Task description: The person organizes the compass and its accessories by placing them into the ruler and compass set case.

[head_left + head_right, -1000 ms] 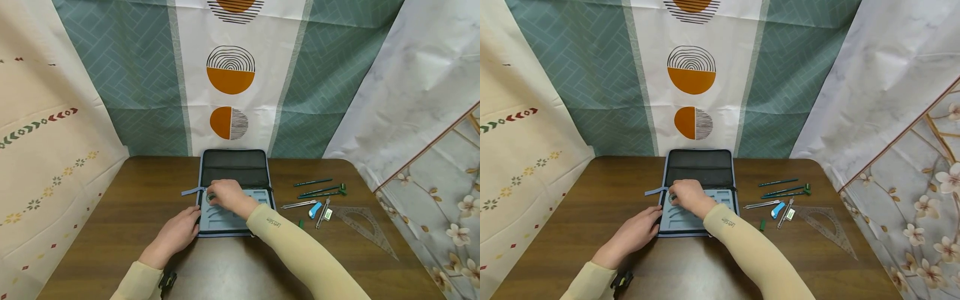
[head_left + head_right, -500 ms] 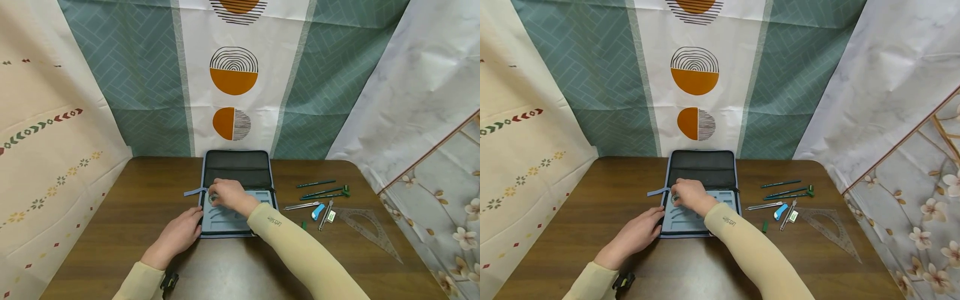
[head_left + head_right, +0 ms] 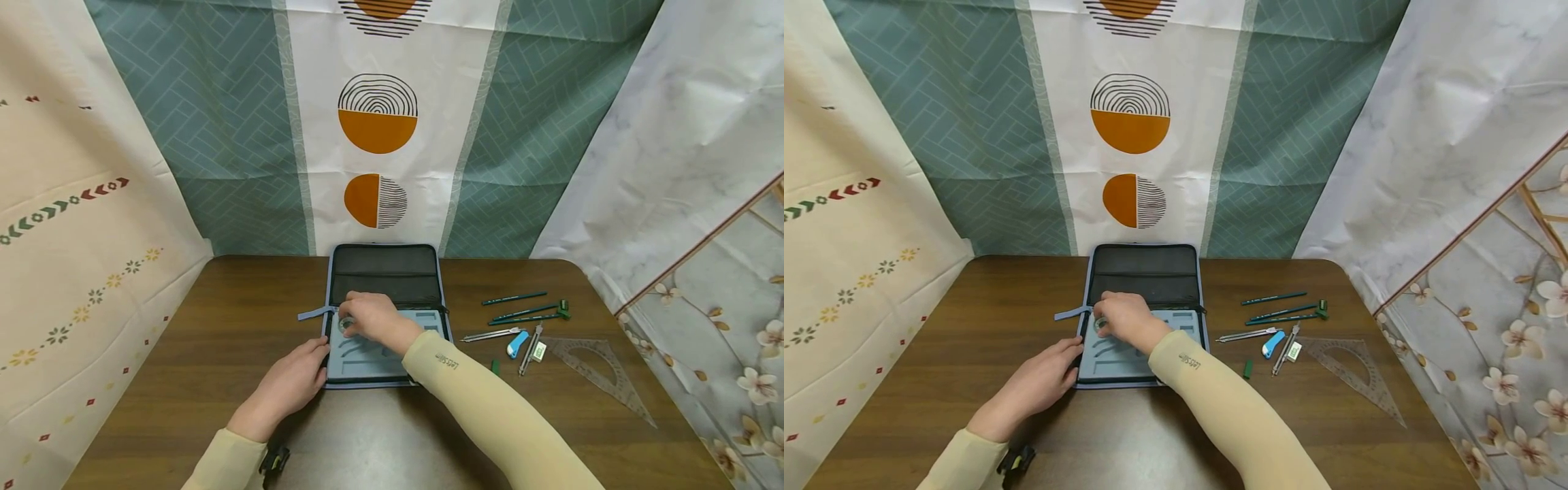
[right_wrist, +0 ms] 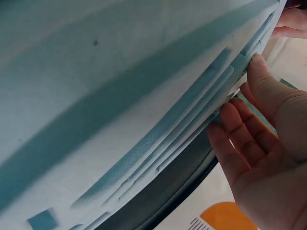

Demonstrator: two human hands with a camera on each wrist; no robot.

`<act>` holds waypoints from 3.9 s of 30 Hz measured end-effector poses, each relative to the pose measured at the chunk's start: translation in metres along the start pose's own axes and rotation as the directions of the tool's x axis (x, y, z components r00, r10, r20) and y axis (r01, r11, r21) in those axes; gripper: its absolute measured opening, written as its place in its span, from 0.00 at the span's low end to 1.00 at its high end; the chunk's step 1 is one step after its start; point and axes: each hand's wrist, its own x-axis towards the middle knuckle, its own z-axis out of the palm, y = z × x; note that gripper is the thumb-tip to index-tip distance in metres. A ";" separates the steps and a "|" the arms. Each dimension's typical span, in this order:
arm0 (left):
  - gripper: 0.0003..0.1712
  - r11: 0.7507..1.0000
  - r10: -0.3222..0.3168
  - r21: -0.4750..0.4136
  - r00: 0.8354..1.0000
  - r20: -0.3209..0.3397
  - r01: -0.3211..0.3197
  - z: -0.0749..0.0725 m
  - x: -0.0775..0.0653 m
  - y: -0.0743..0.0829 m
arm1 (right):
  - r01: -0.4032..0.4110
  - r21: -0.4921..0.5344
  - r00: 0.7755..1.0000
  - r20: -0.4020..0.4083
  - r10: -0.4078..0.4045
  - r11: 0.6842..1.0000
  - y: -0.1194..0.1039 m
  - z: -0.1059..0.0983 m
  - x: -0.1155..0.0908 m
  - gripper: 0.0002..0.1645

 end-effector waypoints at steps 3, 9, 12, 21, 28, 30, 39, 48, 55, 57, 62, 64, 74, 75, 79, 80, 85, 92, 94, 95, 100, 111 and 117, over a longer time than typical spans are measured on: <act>0.23 1.000 -0.001 -0.002 1.000 0.005 0.001 0.000 0.000 0.000 | -0.002 0.004 1.000 -0.004 0.002 1.000 0.001 0.000 -0.001 0.24; 0.24 1.000 0.003 -0.001 1.000 0.007 -0.003 0.000 0.001 0.001 | 0.014 0.001 1.000 -0.018 -0.014 1.000 0.003 0.001 -0.001 0.24; 0.24 1.000 0.005 0.005 1.000 0.009 -0.005 0.000 0.001 0.001 | 0.029 -0.003 0.999 -0.020 -0.029 1.000 0.004 0.002 -0.002 0.25; 0.24 1.000 -0.006 -0.007 1.000 0.016 0.006 0.001 0.002 0.001 | 0.038 0.018 0.999 -0.039 -0.037 0.999 0.006 0.003 -0.003 0.26; 0.24 1.000 0.007 0.005 1.000 0.012 -0.007 0.001 0.003 0.001 | 0.044 -0.010 0.998 -0.053 -0.045 0.999 0.006 0.002 -0.004 0.19; 0.24 1.000 0.006 0.004 1.000 0.012 -0.006 0.000 0.003 0.001 | 0.045 -0.033 0.998 -0.048 -0.047 0.998 0.006 0.001 -0.004 0.18; 0.24 1.000 0.001 0.001 1.000 0.017 -0.002 -0.001 0.002 0.002 | 0.030 -0.046 0.999 -0.038 -0.032 0.998 0.002 -0.001 -0.004 0.17; 0.23 1.000 0.008 0.002 1.000 0.007 -0.009 0.000 0.001 -0.001 | 0.076 -0.082 0.995 -0.059 -0.081 0.994 0.001 0.001 -0.005 0.17; 0.23 1.000 0.026 0.001 1.000 -0.002 -0.026 -0.001 0.001 -0.001 | 0.119 0.076 0.987 -0.118 -0.109 0.990 0.020 -0.001 -0.020 0.21; 0.24 0.999 0.037 -0.009 0.999 -0.010 -0.037 0.001 0.002 -0.003 | 0.115 0.107 0.987 -0.128 -0.101 0.988 0.028 -0.002 -0.026 0.22; 0.24 0.997 0.082 0.007 0.995 -0.063 -0.082 0.017 0.005 -0.019 | 0.086 0.116 0.988 -0.135 -0.070 0.990 0.042 -0.005 -0.038 0.23; 0.24 0.997 0.079 0.006 0.995 -0.063 -0.079 0.016 0.005 -0.018 | 0.084 0.110 0.989 -0.130 -0.069 0.990 0.046 -0.005 -0.042 0.24; 0.24 1.000 0.014 0.001 1.000 0.021 -0.014 -0.002 0.002 0.002 | 0.099 0.107 0.985 -0.152 -0.082 0.989 0.069 -0.010 -0.080 0.32; 0.24 1.000 0.013 -0.002 1.000 0.022 -0.013 -0.002 0.001 0.002 | 0.100 0.097 0.984 -0.154 -0.085 0.990 0.072 -0.011 -0.084 0.33; 0.24 1.000 0.010 -0.007 1.000 0.018 -0.009 0.000 -0.001 0.003 | 0.091 0.082 0.984 -0.160 -0.077 0.992 0.084 -0.012 -0.103 0.35; 0.24 1.000 0.009 -0.010 1.000 0.018 -0.008 0.000 -0.001 0.003 | 0.084 0.088 0.985 -0.160 -0.070 0.993 0.088 -0.012 -0.108 0.35; 0.24 1.000 0.008 -0.024 1.000 0.014 -0.008 0.002 -0.002 0.001 | 0.057 0.099 0.984 -0.176 -0.039 0.993 0.111 -0.007 -0.133 0.36; 0.25 1.000 0.010 -0.022 1.000 0.009 -0.010 0.002 0.000 0.002 | -0.010 0.100 0.976 -0.214 0.031 0.995 0.146 -0.003 -0.168 0.37; 0.25 1.000 0.010 -0.022 1.000 0.010 -0.009 0.002 0.001 0.002 | -0.043 0.105 0.974 -0.216 0.065 0.994 0.155 -0.004 -0.177 0.37; 0.25 1.000 0.009 -0.022 1.000 0.010 -0.009 0.002 0.001 0.003 | -0.057 0.102 0.973 -0.215 0.078 0.993 0.158 -0.005 -0.181 0.37; 0.25 1.000 0.007 -0.029 1.000 0.011 -0.006 0.003 0.001 0.004 | -0.088 0.095 0.972 -0.211 0.107 0.992 0.170 -0.007 -0.198 0.36; 0.25 0.999 -0.004 -0.046 1.000 0.016 0.005 0.005 -0.003 0.005 | -0.149 0.054 0.964 -0.214 0.158 0.987 0.188 -0.007 -0.235 0.27; 0.25 1.000 0.015 -0.027 1.000 -0.010 -0.015 0.003 -0.004 0.003 | -0.153 0.079 0.968 -0.188 0.165 0.985 0.199 -0.004 -0.249 0.20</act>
